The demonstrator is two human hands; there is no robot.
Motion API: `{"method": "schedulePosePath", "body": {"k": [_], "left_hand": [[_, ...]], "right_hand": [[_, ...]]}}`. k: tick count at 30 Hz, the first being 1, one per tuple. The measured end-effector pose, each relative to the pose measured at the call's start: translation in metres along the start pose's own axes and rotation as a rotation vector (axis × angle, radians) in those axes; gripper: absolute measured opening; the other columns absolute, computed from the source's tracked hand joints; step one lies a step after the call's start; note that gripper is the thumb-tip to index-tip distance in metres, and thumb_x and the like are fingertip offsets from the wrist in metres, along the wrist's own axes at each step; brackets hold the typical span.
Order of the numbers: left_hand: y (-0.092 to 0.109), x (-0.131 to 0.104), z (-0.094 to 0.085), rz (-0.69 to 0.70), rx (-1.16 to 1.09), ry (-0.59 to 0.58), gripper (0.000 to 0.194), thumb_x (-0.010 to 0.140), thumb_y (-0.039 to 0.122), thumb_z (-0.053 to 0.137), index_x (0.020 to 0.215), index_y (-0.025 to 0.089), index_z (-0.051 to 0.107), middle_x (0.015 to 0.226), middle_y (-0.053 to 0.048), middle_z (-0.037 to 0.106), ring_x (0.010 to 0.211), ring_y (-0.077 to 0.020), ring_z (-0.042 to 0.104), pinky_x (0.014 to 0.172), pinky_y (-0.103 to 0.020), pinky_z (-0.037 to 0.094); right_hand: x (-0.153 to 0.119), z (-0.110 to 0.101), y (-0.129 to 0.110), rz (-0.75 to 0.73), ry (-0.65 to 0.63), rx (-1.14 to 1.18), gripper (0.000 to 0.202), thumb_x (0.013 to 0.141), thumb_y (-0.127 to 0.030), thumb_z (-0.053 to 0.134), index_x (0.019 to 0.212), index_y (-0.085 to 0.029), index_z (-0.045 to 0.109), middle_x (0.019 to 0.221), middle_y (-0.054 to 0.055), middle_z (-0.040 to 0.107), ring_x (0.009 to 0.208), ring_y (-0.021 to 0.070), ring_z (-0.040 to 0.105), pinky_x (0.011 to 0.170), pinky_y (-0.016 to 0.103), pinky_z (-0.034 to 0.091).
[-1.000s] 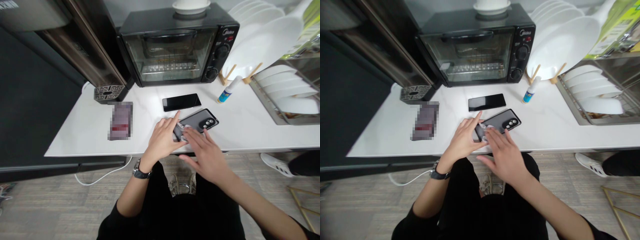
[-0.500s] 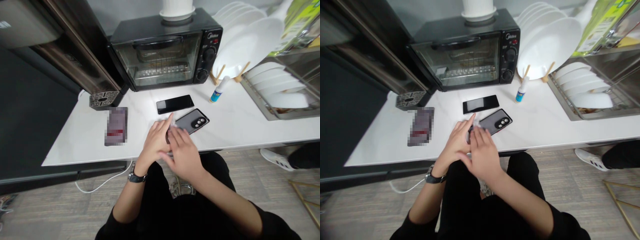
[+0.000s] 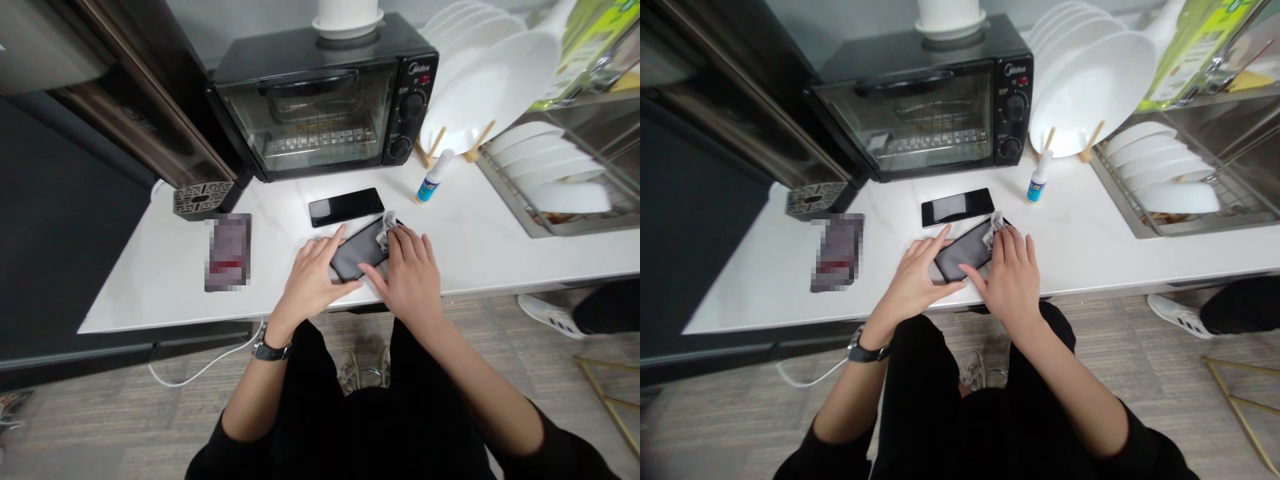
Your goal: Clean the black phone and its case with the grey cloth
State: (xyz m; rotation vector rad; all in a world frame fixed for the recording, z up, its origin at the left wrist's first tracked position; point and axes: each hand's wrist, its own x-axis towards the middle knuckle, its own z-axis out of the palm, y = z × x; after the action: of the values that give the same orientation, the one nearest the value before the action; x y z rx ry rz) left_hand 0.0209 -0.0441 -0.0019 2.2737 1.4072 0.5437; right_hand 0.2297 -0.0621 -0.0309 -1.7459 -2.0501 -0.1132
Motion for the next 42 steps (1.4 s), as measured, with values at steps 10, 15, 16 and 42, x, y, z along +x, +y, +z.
{"method": "schedulePosePath", "body": {"k": [10, 15, 16, 42], "left_hand": [[-0.006, 0.000, 0.004, -0.013, 0.033, 0.006, 0.100, 0.088, 0.030, 0.071, 0.171, 0.026, 0.015, 0.138, -0.009, 0.062, 0.120, -0.0295, 0.052, 0.108, -0.045, 0.045], [-0.002, 0.000, 0.003, -0.002, -0.001, 0.022, 0.110, 0.085, 0.053, 0.082, 0.170, 0.032, 0.016, 0.147, -0.007, 0.062, 0.125, -0.0310, 0.053, 0.111, -0.047, 0.043], [-0.001, 0.000, 0.002, -0.005, -0.005, 0.025, 0.110, 0.085, 0.053, 0.082, 0.170, 0.033, 0.016, 0.148, -0.006, 0.061, 0.126, -0.0307, 0.053, 0.112, -0.047, 0.043], [-0.005, 0.000, 0.004, 0.022, -0.023, 0.052, 0.095, 0.089, 0.047, 0.079, 0.167, 0.028, 0.027, 0.151, -0.005, 0.062, 0.129, -0.0295, 0.055, 0.113, -0.047, 0.042]], "right_hand": [[-0.028, -0.006, -0.051, -0.325, -0.122, 0.222, 0.089, 0.097, -0.076, 0.044, 0.149, -0.004, 0.055, 0.158, 0.019, 0.054, 0.149, 0.0302, 0.052, 0.127, 0.053, 0.042], [-0.024, -0.016, 0.006, -0.283, -0.088, 0.048, 0.082, 0.101, -0.071, 0.041, 0.152, -0.008, 0.052, 0.162, 0.018, 0.049, 0.150, 0.0323, 0.051, 0.127, 0.059, 0.038], [-0.019, -0.015, 0.015, -0.238, -0.075, 0.016, 0.084, 0.101, -0.072, 0.039, 0.152, -0.006, 0.051, 0.163, 0.019, 0.048, 0.150, 0.0342, 0.050, 0.127, 0.061, 0.037], [0.004, 0.005, -0.006, -0.112, -0.024, 0.026, 0.092, 0.099, -0.074, 0.041, 0.148, 0.003, 0.050, 0.157, 0.028, 0.050, 0.150, 0.0391, 0.048, 0.126, 0.059, 0.039]]}}
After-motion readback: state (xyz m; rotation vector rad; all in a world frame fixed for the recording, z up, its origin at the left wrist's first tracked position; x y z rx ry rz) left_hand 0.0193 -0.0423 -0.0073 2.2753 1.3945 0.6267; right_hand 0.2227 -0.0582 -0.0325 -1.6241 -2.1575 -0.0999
